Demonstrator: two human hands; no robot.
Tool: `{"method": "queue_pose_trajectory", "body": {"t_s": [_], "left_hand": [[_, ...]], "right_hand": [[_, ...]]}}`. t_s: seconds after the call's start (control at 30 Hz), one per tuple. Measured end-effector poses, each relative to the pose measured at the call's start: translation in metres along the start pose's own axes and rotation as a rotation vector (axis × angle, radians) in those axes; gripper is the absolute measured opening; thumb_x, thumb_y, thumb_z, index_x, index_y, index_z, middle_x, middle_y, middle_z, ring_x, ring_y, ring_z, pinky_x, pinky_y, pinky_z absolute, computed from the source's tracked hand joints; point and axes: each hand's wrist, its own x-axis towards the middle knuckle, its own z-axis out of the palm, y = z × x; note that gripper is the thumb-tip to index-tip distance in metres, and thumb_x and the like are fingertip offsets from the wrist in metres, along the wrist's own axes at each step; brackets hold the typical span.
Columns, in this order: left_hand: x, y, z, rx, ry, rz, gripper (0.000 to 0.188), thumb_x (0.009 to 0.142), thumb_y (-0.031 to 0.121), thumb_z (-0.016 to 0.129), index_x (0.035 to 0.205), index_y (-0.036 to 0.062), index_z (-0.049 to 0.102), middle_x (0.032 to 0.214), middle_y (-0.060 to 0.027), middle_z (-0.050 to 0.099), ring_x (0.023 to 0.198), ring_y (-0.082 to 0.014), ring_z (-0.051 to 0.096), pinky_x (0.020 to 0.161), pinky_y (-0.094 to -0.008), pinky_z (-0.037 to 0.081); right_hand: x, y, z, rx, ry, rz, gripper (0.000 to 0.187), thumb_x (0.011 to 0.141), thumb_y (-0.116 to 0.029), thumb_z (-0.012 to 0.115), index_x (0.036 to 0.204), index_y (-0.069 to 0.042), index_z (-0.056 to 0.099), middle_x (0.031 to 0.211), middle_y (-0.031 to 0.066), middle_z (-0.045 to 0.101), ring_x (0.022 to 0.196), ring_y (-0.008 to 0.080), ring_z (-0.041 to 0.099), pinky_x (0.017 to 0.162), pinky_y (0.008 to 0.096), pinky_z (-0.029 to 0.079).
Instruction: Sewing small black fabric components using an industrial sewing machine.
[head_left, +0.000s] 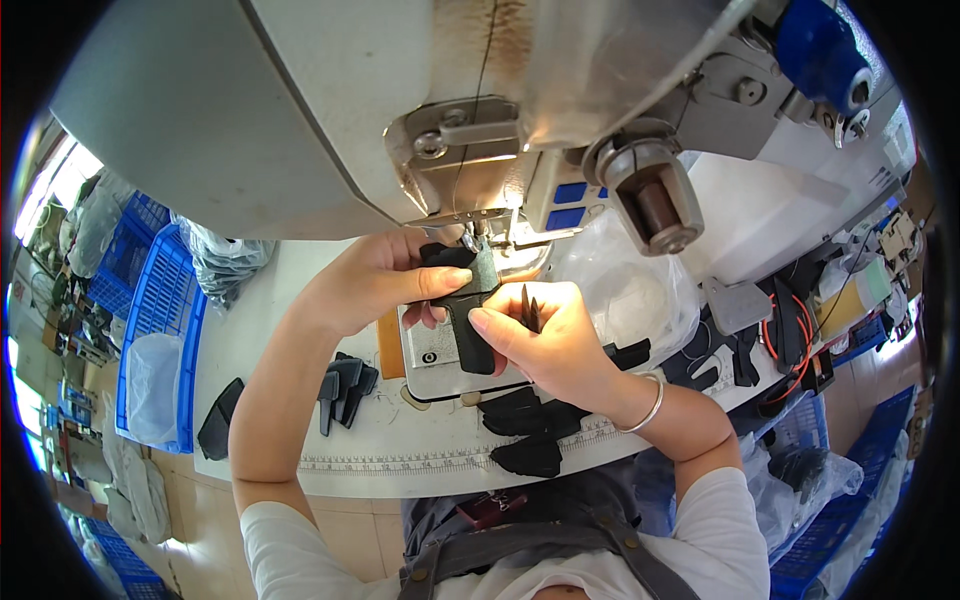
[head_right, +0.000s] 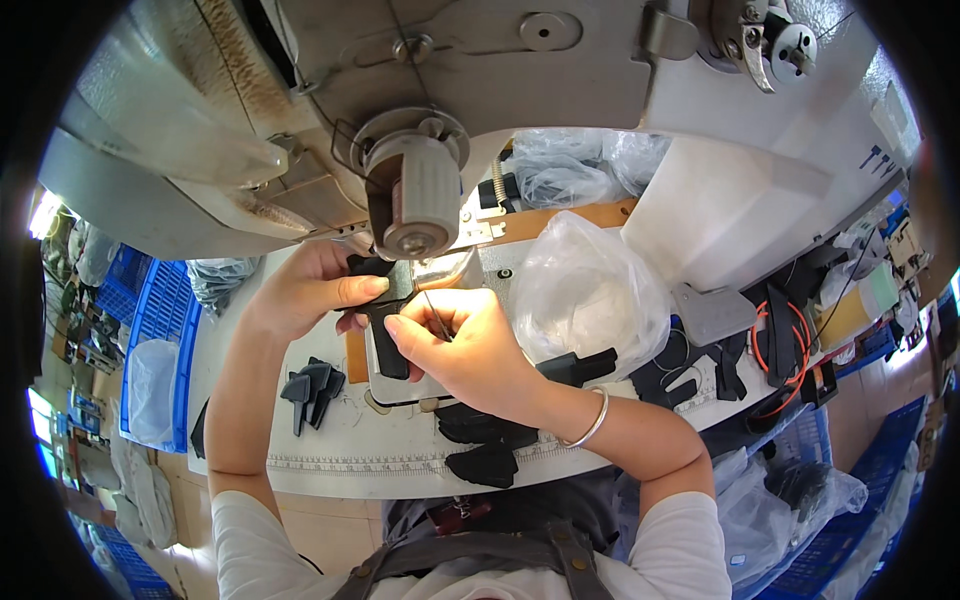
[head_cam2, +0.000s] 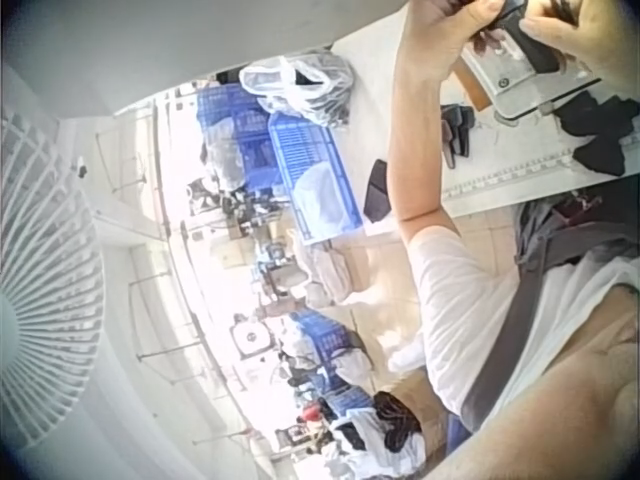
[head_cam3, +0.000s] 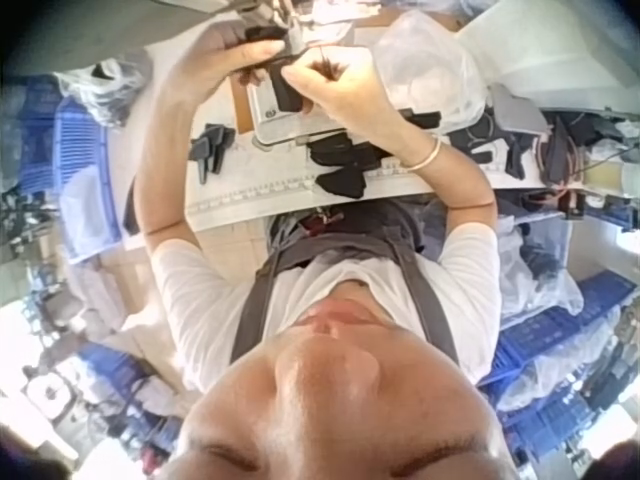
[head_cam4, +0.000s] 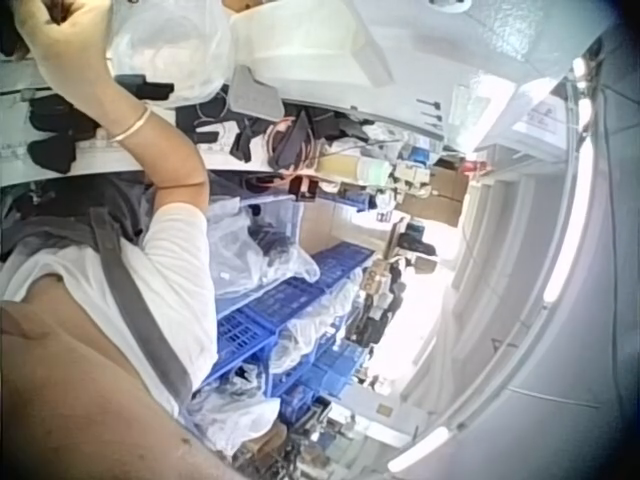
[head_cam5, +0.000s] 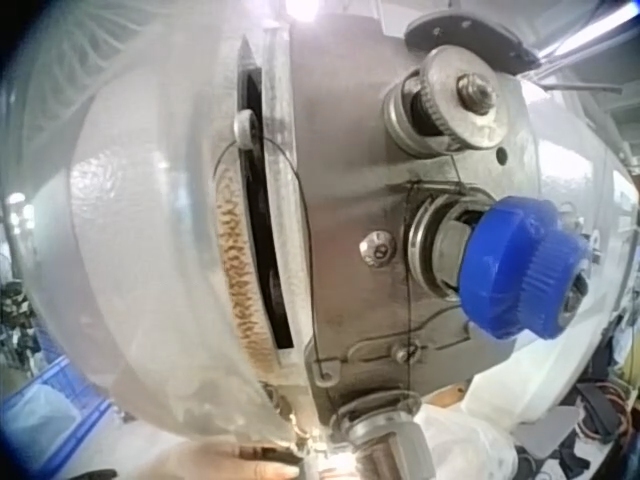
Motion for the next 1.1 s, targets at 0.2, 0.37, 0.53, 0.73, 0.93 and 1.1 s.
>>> {"method": "queue_pose_trajectory", "body": {"t_s": [0.2, 0.37, 0.53, 0.73, 0.93, 1.1], "left_hand": [[-0.03, -0.005, 0.026, 1.041, 0.611, 0.732, 0.04, 0.063, 0.025, 0.074, 0.092, 0.0033, 0.056, 0.093, -0.0073, 0.056, 0.083, -0.025, 0.053, 0.072, -0.0336, 0.042], [-0.027, -0.008, 0.029, 1.173, 0.6, 0.879, 0.036, 0.065, 0.021, 0.074, 0.087, 0.0015, 0.054, 0.092, -0.0084, 0.057, 0.078, -0.0231, 0.055, 0.067, -0.0327, 0.044], [-0.016, -0.024, 0.033, 0.137, 0.594, 0.406, 0.039, 0.076, 0.027, 0.067, 0.093, -0.0039, 0.05, 0.086, -0.0101, 0.058, 0.059, -0.0116, 0.055, 0.052, -0.0209, 0.044], [-0.007, -0.026, 0.036, -0.262, 0.289, 0.071, 0.031, 0.081, 0.029, 0.06, 0.087, -0.0003, 0.055, 0.07, -0.0043, 0.057, 0.053, -0.0094, 0.053, 0.047, -0.0211, 0.042], [-0.001, -0.028, 0.039, -0.345, 0.349, 0.171, 0.023, 0.083, 0.025, 0.057, 0.086, 0.0026, 0.056, 0.066, -0.0015, 0.056, 0.051, -0.0087, 0.051, 0.046, -0.021, 0.041], [-0.003, -0.028, 0.035, -0.308, 0.32, 0.158, 0.023, 0.083, 0.024, 0.057, 0.088, 0.0025, 0.055, 0.066, -0.0012, 0.056, 0.051, -0.0079, 0.05, 0.046, -0.0199, 0.041]], "right_hand": [[-0.002, 0.0, 0.001, -0.055, 0.049, 0.005, 0.021, 0.082, -0.013, 0.056, 0.065, -0.002, 0.054, 0.053, -0.0045, 0.047, 0.047, 0.0004, 0.037, 0.042, 0.0183, 0.029], [-0.004, -0.001, -0.001, -0.059, 0.034, 0.009, 0.02, 0.082, -0.014, 0.056, 0.067, -0.001, 0.054, 0.054, -0.0048, 0.046, 0.049, 0.0009, 0.035, 0.043, 0.0196, 0.028], [-0.029, -0.027, -0.037, -0.716, 0.045, -0.44, 0.005, 0.078, -0.008, 0.058, 0.077, -0.003, 0.058, 0.061, 0.001, 0.055, 0.052, 0.0054, 0.046, 0.049, 0.0218, 0.039], [-0.094, -0.091, -0.209, -0.896, 1.41, -1.03, 0.026, 0.09, -0.015, 0.043, 0.107, 0.001, 0.055, 0.086, 0.0061, 0.061, 0.059, 0.0049, 0.044, 0.051, 0.0163, 0.033], [-0.153, -0.197, -0.36, -0.549, 1.293, -0.621, 0.036, 0.087, -0.037, 0.049, 0.101, -0.003, 0.055, 0.084, 0.0028, 0.059, 0.068, 0.0088, 0.05, 0.057, 0.0172, 0.036], [-0.161, -0.21, -0.454, -0.696, 1.138, -0.439, 0.041, 0.084, -0.05, 0.049, 0.065, -0.014, 0.045, 0.054, -0.0052, 0.031, 0.046, 0.0069, 0.028, 0.043, 0.0232, 0.02]]}}
